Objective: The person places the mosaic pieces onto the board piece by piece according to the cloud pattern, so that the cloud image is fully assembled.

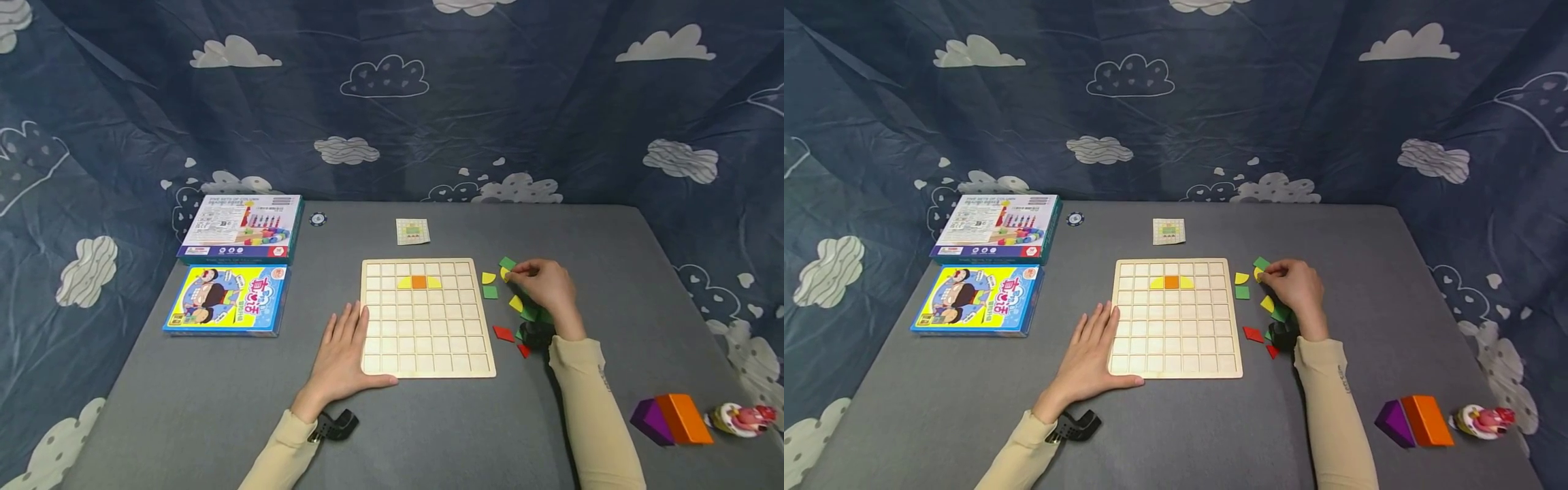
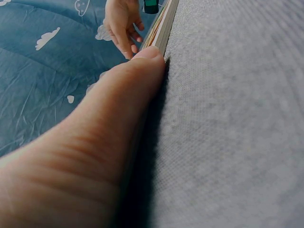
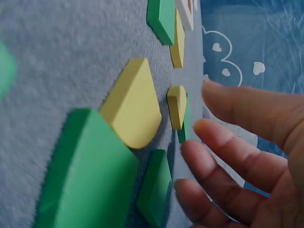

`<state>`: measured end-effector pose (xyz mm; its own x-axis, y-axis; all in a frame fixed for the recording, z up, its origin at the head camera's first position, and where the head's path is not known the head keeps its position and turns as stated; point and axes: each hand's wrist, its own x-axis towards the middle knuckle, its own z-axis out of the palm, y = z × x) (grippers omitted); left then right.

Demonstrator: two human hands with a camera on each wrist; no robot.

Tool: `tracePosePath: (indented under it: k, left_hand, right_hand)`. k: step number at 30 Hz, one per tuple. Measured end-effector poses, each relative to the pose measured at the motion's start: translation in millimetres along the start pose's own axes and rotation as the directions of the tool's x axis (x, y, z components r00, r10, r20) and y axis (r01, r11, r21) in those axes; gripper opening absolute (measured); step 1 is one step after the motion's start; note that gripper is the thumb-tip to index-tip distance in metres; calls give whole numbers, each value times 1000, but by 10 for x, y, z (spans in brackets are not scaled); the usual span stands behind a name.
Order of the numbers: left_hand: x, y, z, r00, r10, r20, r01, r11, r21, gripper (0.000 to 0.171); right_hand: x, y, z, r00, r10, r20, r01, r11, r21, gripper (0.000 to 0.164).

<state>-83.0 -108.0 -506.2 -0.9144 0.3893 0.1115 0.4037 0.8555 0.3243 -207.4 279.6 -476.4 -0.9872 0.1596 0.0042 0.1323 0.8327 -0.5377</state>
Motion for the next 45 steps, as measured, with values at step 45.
tracePosePath:
  k: [45]
  left_hand:
    - [2, 2, -15, 1000, -6, 3, 6, 1000, -13, 127]
  right_hand:
    - [-126, -257, -71, 994, -17, 111, -2, 985, 173, 26]
